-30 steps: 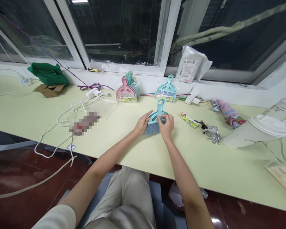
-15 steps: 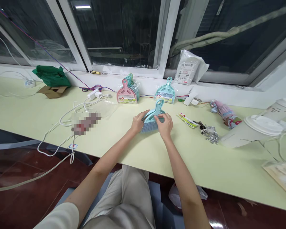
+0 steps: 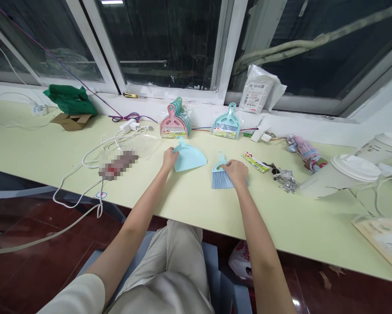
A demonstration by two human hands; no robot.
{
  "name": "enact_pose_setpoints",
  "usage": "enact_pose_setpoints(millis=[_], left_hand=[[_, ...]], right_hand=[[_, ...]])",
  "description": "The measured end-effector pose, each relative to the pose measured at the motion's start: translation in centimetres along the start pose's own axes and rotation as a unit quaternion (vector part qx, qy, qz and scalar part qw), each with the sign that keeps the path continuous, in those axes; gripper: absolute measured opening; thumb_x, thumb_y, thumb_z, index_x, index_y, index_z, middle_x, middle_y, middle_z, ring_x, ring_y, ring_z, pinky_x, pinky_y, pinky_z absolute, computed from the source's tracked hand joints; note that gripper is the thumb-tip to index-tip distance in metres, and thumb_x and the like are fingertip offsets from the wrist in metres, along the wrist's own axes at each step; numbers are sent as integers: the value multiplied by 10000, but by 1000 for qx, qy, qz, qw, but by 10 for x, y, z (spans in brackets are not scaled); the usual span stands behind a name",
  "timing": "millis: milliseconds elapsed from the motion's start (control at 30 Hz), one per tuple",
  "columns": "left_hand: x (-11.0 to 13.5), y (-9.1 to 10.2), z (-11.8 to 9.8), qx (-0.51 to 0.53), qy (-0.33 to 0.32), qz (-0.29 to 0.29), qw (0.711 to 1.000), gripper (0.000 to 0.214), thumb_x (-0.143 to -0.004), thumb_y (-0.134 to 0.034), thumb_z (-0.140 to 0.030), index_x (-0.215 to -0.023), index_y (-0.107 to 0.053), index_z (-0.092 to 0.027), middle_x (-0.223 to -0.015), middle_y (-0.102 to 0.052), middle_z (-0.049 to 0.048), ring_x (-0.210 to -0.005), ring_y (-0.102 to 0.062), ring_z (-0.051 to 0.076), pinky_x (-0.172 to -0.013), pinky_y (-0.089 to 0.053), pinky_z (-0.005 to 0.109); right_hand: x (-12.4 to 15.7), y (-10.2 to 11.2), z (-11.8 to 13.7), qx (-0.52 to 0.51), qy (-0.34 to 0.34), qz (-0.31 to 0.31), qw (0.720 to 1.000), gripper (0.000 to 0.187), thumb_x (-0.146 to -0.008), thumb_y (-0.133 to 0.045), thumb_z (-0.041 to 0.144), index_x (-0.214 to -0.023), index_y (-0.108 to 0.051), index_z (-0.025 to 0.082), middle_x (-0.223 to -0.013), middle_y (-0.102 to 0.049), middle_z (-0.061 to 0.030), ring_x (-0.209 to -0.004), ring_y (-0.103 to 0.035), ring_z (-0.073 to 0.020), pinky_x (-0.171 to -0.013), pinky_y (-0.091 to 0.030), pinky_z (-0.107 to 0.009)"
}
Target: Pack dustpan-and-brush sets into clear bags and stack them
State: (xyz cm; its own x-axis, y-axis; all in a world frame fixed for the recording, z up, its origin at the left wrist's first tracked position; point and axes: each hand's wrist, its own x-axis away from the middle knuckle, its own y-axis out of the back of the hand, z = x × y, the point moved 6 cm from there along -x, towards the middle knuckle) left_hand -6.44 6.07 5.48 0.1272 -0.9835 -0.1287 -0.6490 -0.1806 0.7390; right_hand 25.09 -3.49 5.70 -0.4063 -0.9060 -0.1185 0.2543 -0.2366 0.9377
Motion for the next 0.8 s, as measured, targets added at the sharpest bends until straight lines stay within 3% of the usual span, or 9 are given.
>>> enact_pose_setpoints(millis=[100,200,400,533,667,800], left_hand=[[4,-4,15,-90,-1,6,996,273,-869,-469,-218,-1055,-650,-132,-1144,-616,179,-1118,-554,283,-882,-436,337],[4,-3,15,-150,-24,-8,988,309,-889,-483,-309,-1092,-638,-135,-1183,-578,181,-1166,-513,298,-905,-430,353],[-6,-4,13,-199,-48,42,978,283,-893,-471,-293,-1065,-645,-150,-1149,-611,178,-1114,-561,284,-882,-439,354],[-7,-8,12,-202,-63,63,975,275,-895,-422,-230,-1018,-660,-168,-1071,-665,153,-1028,-613,257,-826,-449,331],[11,-26,-9,-186,-115,100,971,244,-896,-439,-247,-961,-664,-179,-1010,-685,123,-973,-633,244,-794,-449,318],[47,-49,-47,-150,-251,130,947,263,-941,-426,-305,-913,-653,-175,-1025,-662,129,-1014,-612,249,-874,-419,342]], right_hand=[[-10,-9,-2,59,-4,12,998,294,-784,-632,460,-913,-747,222,-1046,-691,-127,-1021,-610,-285,-797,-443,-364],[-17,-11,4,99,12,13,995,330,-791,-629,434,-973,-733,179,-1173,-628,-172,-1108,-568,-323,-828,-451,-397],[-28,-15,16,153,23,50,987,513,-760,-674,447,-1130,-662,92,-1125,-642,-215,-1101,-571,-337,-842,-437,-405],[-29,-7,34,147,68,34,986,488,-753,-656,465,-1071,-687,97,-1091,-659,-198,-1069,-573,-322,-831,-416,-389],[-19,-3,70,125,152,32,980,306,-780,-602,413,-898,-738,165,-1036,-683,-147,-1044,-563,-291,-871,-363,-394],[-4,-8,101,129,215,36,967,237,-757,-628,378,-837,-737,183,-1029,-696,-123,-1035,-551,-274,-885,-332,-390]])
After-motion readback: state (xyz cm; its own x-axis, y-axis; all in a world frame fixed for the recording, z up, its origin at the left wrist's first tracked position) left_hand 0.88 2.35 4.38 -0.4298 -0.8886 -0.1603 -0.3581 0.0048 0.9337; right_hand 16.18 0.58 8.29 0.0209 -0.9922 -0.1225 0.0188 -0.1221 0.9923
